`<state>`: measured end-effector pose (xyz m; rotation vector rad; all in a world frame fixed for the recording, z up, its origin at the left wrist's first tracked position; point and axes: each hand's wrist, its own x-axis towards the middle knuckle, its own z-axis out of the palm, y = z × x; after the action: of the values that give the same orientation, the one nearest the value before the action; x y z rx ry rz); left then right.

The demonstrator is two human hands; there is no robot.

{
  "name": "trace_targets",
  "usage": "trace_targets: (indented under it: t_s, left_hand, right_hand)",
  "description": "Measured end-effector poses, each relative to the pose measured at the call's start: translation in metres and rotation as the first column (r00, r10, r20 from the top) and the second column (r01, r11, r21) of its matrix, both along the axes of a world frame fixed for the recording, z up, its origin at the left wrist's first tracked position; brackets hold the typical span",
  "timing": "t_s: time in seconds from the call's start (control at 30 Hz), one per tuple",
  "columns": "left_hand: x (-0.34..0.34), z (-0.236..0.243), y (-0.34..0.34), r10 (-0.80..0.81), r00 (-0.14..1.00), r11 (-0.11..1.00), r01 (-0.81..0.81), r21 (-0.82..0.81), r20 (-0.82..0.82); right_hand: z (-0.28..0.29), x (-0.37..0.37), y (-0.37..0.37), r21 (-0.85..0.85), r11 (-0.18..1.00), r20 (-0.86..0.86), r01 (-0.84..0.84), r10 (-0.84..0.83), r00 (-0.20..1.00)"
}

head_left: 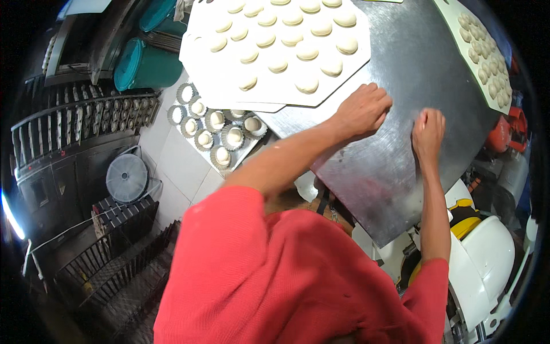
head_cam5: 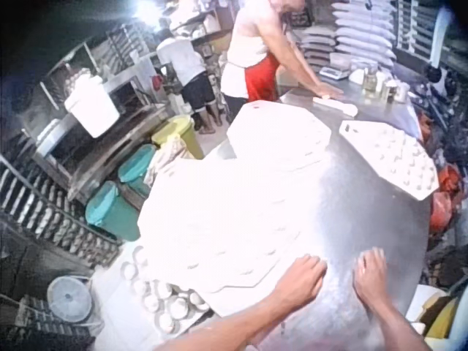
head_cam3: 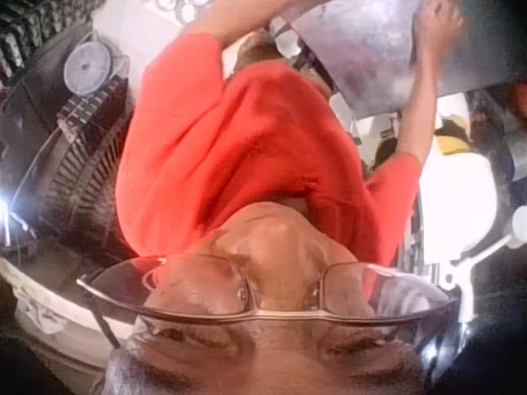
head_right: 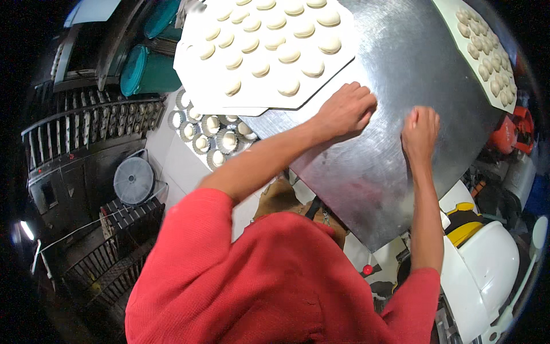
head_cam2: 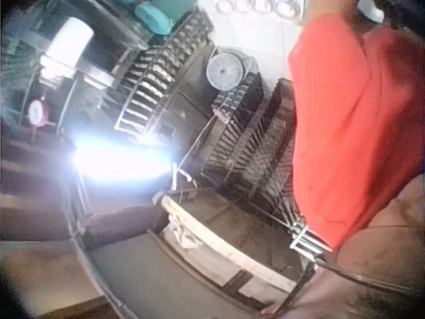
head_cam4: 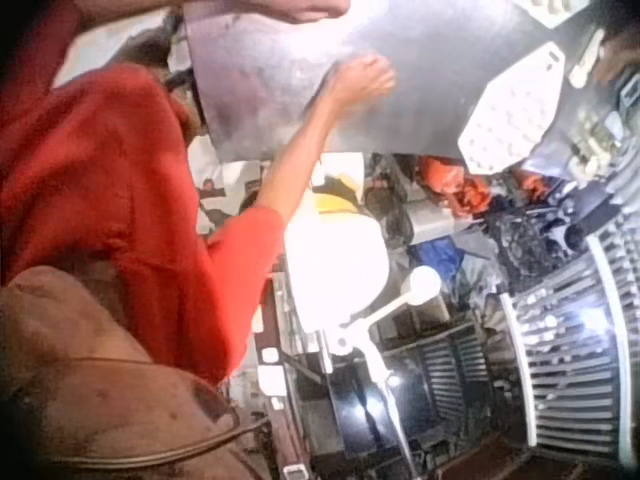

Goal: The person prepares dough balls for baking by placing paper liners into metal tins on a tray, rolling individual dough pieces by hand, and arranging the dough into the lined tins before placing the tray into a rack.

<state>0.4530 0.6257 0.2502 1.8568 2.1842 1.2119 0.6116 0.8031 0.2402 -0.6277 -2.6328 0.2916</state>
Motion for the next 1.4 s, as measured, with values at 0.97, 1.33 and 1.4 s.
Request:
trace_targets:
  t_s: [0.97, 1.33, 1.4]
  left_hand:
    - [-0.142, 0.015, -0.205, 0.547, 0.831, 0.816, -0.556, -0.155, -0.102]
    - [-0.018, 0.005, -0.146, -0.18, 0.984, 0.969, 0.179, -0.169, 0.007]
    - [-0.018, 0.007, -0.115, -0.314, 0.937, 0.941, 0.287, -0.177, -0.152]
  right_hand:
    - [0.049, -0.178, -0.203, -0.208, 0.943, 0.164, -0.261, 0.297, 0.941]
    - [0.03, 0.128, -0.202, -0.044, 0.967, 0.132, 0.252, -0.245, 0.961]
    - [0.029, 0.102, -0.175, 0.064, 0.959, 0.105, 0.277, -0.283, 0.953]
